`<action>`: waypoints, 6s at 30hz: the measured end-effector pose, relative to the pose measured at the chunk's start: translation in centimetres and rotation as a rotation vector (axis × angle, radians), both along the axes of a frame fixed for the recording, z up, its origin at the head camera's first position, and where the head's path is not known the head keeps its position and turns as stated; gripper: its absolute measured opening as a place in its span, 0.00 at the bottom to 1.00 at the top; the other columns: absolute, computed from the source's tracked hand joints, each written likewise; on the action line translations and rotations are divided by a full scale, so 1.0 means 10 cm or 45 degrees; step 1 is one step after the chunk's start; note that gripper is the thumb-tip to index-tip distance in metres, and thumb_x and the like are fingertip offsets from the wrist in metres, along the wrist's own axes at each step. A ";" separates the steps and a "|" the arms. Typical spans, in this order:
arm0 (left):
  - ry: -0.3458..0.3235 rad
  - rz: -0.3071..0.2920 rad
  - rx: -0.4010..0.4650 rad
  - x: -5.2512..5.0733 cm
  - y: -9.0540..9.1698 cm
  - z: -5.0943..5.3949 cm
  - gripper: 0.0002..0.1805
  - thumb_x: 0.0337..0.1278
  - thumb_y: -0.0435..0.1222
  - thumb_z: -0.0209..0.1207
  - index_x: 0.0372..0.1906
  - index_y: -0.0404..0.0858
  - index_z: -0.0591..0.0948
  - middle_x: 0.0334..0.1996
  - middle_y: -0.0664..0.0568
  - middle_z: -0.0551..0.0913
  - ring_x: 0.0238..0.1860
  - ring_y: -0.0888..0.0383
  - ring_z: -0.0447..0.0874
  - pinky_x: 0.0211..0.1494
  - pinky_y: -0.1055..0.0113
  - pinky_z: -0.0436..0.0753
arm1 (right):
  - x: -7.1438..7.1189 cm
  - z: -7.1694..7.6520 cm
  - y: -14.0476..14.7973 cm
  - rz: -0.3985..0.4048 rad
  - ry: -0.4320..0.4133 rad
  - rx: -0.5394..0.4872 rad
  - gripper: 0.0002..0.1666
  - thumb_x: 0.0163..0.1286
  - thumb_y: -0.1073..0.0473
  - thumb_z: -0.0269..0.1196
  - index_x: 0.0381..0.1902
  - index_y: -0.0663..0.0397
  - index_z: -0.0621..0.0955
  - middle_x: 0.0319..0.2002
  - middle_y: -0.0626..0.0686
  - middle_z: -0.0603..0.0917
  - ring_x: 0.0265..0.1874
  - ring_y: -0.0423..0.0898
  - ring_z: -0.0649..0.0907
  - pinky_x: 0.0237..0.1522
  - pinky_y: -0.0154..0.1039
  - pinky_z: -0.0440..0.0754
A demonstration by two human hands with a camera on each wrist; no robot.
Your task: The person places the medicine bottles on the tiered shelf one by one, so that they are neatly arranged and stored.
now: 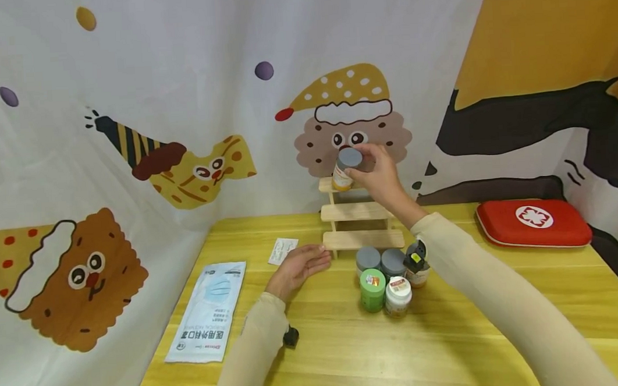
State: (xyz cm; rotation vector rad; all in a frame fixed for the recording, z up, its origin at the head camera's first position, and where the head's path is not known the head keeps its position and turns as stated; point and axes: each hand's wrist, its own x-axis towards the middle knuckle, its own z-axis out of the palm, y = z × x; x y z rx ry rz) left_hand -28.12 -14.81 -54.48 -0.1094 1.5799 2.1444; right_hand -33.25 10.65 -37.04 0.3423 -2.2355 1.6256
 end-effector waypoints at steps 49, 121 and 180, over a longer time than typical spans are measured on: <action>0.031 0.010 -0.046 0.05 0.02 0.02 0.14 0.78 0.34 0.60 0.60 0.32 0.79 0.51 0.44 0.89 0.53 0.53 0.92 0.67 0.56 0.89 | 0.02 -0.05 -0.06 -0.014 0.039 0.101 0.40 0.71 0.56 0.74 0.74 0.59 0.71 0.71 0.60 0.75 0.71 0.58 0.75 0.68 0.57 0.85; 0.029 -0.019 -0.021 0.05 0.01 0.00 0.16 0.78 0.34 0.60 0.62 0.30 0.77 0.55 0.40 0.88 0.57 0.50 0.90 0.66 0.57 0.90 | 2.21 -1.39 0.77 0.083 -0.201 0.080 0.28 0.65 0.65 0.76 0.62 0.55 0.80 0.58 0.56 0.84 0.52 0.35 0.82 0.48 0.34 0.90; 0.003 -0.020 0.021 0.03 0.00 0.02 0.08 0.78 0.33 0.60 0.53 0.34 0.81 0.44 0.48 0.91 0.47 0.56 0.93 0.65 0.57 0.91 | 2.19 -1.06 0.88 0.110 0.011 0.290 0.27 0.61 0.71 0.75 0.55 0.47 0.80 0.49 0.46 0.86 0.47 0.35 0.84 0.48 0.25 0.86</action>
